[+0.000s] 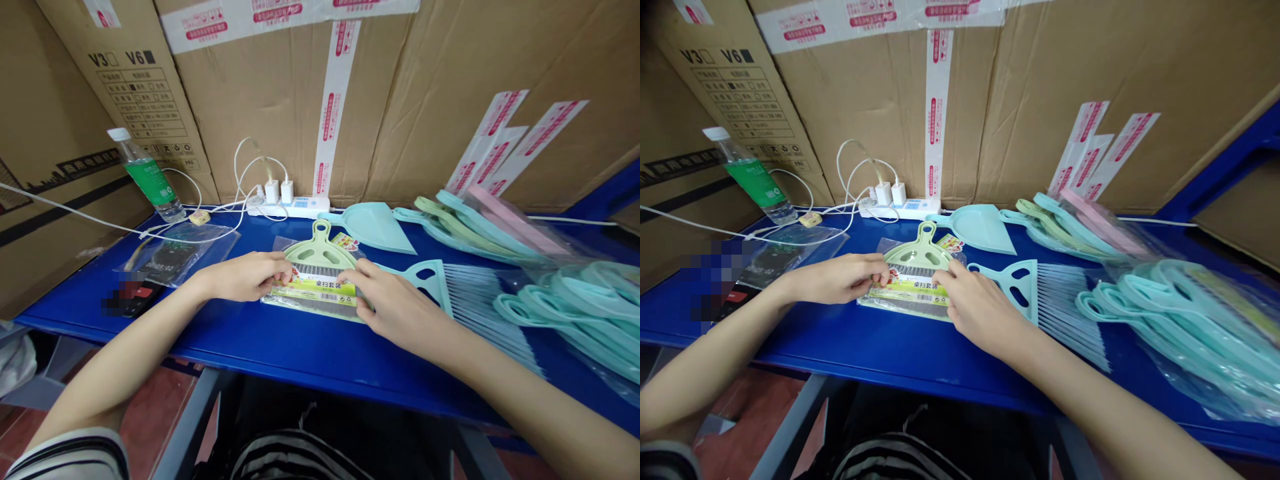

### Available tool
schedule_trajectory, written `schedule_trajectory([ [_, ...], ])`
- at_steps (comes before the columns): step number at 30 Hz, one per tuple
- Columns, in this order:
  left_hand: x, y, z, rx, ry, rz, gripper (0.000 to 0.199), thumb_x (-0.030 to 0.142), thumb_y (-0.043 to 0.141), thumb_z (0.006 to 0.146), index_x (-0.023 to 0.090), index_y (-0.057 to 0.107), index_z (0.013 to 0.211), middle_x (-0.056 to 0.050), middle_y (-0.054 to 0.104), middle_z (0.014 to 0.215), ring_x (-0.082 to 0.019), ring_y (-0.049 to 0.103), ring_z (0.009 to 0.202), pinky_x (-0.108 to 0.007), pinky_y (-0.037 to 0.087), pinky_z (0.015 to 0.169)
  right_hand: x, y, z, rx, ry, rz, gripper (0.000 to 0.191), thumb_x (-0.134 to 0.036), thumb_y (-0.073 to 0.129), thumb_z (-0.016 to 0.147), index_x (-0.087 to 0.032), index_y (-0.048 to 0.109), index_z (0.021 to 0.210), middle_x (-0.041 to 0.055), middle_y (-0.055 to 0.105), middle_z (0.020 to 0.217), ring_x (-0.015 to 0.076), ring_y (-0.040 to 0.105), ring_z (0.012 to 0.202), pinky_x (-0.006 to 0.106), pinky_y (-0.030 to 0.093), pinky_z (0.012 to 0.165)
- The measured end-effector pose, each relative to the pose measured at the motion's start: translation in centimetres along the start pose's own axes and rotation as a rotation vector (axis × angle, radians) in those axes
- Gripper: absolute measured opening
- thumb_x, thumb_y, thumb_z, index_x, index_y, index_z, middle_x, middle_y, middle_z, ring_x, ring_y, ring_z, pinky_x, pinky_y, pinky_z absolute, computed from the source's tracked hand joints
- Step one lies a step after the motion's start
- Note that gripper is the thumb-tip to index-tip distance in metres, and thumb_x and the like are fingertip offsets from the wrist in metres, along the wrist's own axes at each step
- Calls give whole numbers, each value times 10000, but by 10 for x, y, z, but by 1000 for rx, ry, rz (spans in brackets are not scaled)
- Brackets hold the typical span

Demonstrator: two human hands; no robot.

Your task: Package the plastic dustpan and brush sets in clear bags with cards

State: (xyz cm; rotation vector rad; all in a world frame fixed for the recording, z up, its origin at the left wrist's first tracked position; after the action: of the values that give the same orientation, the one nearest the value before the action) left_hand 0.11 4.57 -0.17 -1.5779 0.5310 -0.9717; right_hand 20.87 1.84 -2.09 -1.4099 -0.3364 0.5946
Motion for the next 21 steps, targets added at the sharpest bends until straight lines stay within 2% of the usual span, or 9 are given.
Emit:
schedule_trajectory([
  [8,0,0,1,-22,-18,9,331,-27,401,718,179,580,906,-17,612,900,-141,585,769,-253,439,715,2,0,-1,35,-29,11,320,-26,448,769,-182,635,975,58,587,886,143,525,583,275,304,507],
  [15,3,-2,2,-3,-4,15,336,-27,389,697,169,604,867,-13,629,843,-128,576,702,-240,434,666,1,-1,1,-27,11,-4,348,-11,455,768,-178,629,1018,53,588,892,153,548,616,275,300,524],
  [18,4,-3,2,-6,-10,50,360,-28,385,668,176,607,864,-8,635,834,-131,581,704,-240,431,658,-2,-2,0,-11,-15,-30,354,13,440,766,-184,631,989,49,594,883,147,529,604,279,289,518],
  [21,5,-4,1,-8,-18,86,391,-29,377,640,184,613,868,-10,659,864,-138,600,732,-245,434,663,-4,-1,0,5,-79,-44,383,46,432,745,-189,636,968,53,601,876,167,540,648,287,333,559],
])
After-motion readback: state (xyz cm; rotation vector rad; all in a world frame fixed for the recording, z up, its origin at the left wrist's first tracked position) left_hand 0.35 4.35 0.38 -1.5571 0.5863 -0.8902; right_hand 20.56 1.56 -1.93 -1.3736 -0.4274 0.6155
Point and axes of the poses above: each hand's wrist, its own z-axis towards the middle knuckle, its own y-axis out of the palm, x = y × z, the point moved 4 cm from there along z, towards the middle knuckle
